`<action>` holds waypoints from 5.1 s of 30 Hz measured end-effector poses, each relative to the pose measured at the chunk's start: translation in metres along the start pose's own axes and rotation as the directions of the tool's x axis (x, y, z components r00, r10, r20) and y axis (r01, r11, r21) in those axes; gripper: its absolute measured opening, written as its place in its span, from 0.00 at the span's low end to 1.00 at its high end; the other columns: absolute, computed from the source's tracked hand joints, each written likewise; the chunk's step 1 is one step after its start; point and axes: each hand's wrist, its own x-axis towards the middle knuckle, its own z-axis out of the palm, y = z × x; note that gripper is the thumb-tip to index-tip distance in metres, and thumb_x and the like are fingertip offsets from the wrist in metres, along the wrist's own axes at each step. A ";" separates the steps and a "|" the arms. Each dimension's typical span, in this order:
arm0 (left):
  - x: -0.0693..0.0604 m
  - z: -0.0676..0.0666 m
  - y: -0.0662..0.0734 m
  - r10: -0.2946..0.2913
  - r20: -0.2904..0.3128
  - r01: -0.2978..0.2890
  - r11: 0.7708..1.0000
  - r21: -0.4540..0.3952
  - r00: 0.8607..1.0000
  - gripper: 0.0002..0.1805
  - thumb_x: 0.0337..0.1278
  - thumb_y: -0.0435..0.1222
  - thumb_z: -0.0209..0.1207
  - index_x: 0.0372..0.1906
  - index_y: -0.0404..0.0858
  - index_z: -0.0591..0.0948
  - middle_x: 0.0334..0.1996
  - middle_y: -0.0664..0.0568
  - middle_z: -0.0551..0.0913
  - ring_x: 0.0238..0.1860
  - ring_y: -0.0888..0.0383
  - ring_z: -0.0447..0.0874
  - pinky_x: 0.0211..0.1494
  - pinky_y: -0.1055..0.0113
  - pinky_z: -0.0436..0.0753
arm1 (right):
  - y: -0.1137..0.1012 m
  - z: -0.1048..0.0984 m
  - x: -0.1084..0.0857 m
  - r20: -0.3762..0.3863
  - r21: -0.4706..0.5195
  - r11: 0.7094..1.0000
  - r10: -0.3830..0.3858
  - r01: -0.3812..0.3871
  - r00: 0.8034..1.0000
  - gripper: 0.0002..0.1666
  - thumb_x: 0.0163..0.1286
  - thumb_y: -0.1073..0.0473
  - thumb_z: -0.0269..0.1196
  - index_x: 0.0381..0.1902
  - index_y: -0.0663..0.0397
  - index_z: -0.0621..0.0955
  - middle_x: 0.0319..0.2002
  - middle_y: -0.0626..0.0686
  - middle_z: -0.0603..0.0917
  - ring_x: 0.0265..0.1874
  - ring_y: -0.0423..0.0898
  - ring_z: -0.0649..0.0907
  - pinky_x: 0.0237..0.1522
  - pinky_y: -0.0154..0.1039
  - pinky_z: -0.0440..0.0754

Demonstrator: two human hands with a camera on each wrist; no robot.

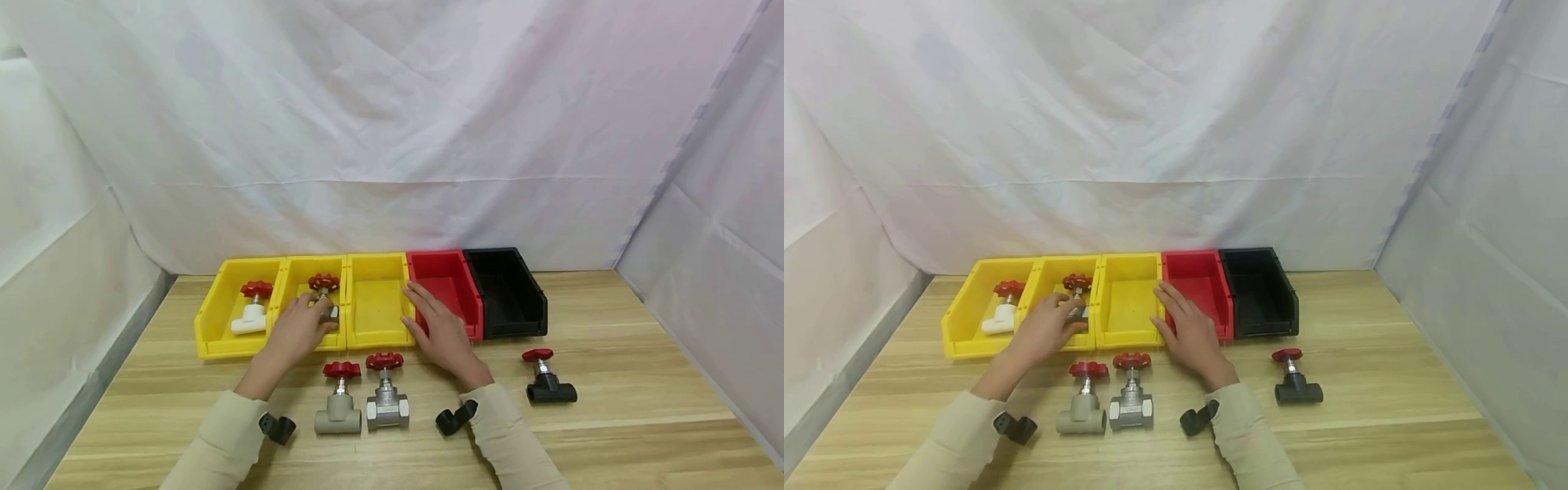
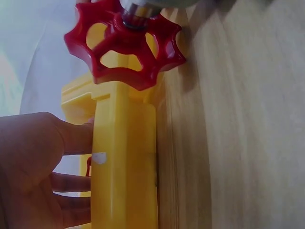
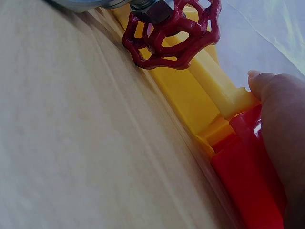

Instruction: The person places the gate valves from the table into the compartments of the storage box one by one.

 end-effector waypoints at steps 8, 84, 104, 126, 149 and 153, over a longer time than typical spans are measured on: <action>-0.012 -0.005 0.002 0.046 -0.062 -0.048 0.998 -0.030 0.997 0.25 0.56 0.40 0.66 0.56 0.34 0.77 0.50 0.35 0.77 0.50 0.38 0.74 0.52 0.46 0.77 | 0.002 0.000 0.000 0.001 0.003 1.000 0.000 0.000 1.000 0.40 0.65 0.47 0.64 0.72 0.37 0.62 0.73 0.36 0.56 0.61 0.45 0.71 0.45 0.46 0.81; -0.108 0.003 0.048 0.269 0.213 -0.216 0.946 -0.242 0.939 0.20 0.52 0.45 0.66 0.52 0.51 0.82 0.51 0.43 0.73 0.49 0.50 0.74 0.52 0.52 0.79 | 0.000 -0.004 -0.001 -0.005 0.006 1.000 0.006 -0.006 1.000 0.38 0.65 0.49 0.64 0.71 0.40 0.64 0.72 0.38 0.57 0.61 0.45 0.71 0.46 0.49 0.81; -0.107 0.003 0.053 0.279 0.168 -0.236 0.942 -0.239 0.945 0.19 0.49 0.41 0.68 0.49 0.48 0.83 0.50 0.35 0.75 0.48 0.43 0.78 0.49 0.50 0.81 | 0.000 -0.004 -0.001 -0.009 0.012 1.000 0.007 -0.007 1.000 0.38 0.65 0.49 0.64 0.71 0.40 0.64 0.72 0.38 0.57 0.61 0.46 0.72 0.41 0.47 0.81; -0.107 0.004 0.054 0.271 0.173 -0.231 0.948 -0.221 0.947 0.17 0.50 0.40 0.69 0.48 0.47 0.83 0.49 0.36 0.75 0.46 0.46 0.78 0.47 0.51 0.81 | 0.000 -0.003 -0.002 -0.008 0.001 1.000 0.010 -0.010 1.000 0.39 0.65 0.49 0.64 0.72 0.37 0.63 0.73 0.38 0.57 0.60 0.46 0.72 0.42 0.47 0.82; -0.108 0.003 0.055 0.232 0.205 -0.188 0.959 -0.214 0.951 0.16 0.54 0.40 0.67 0.48 0.46 0.81 0.52 0.34 0.74 0.48 0.44 0.78 0.48 0.48 0.80 | 0.003 -0.002 -0.002 -0.012 -0.007 1.000 -0.003 0.003 1.000 0.38 0.66 0.48 0.63 0.72 0.38 0.64 0.73 0.36 0.55 0.60 0.45 0.72 0.40 0.43 0.82; -0.109 0.002 0.056 0.244 0.169 -0.209 0.957 -0.199 0.955 0.15 0.53 0.40 0.67 0.47 0.47 0.81 0.51 0.35 0.75 0.46 0.45 0.79 0.47 0.49 0.81 | 0.003 -0.002 -0.001 -0.019 -0.003 1.000 -0.009 0.009 1.000 0.39 0.65 0.48 0.63 0.72 0.37 0.63 0.73 0.35 0.55 0.59 0.44 0.73 0.36 0.39 0.81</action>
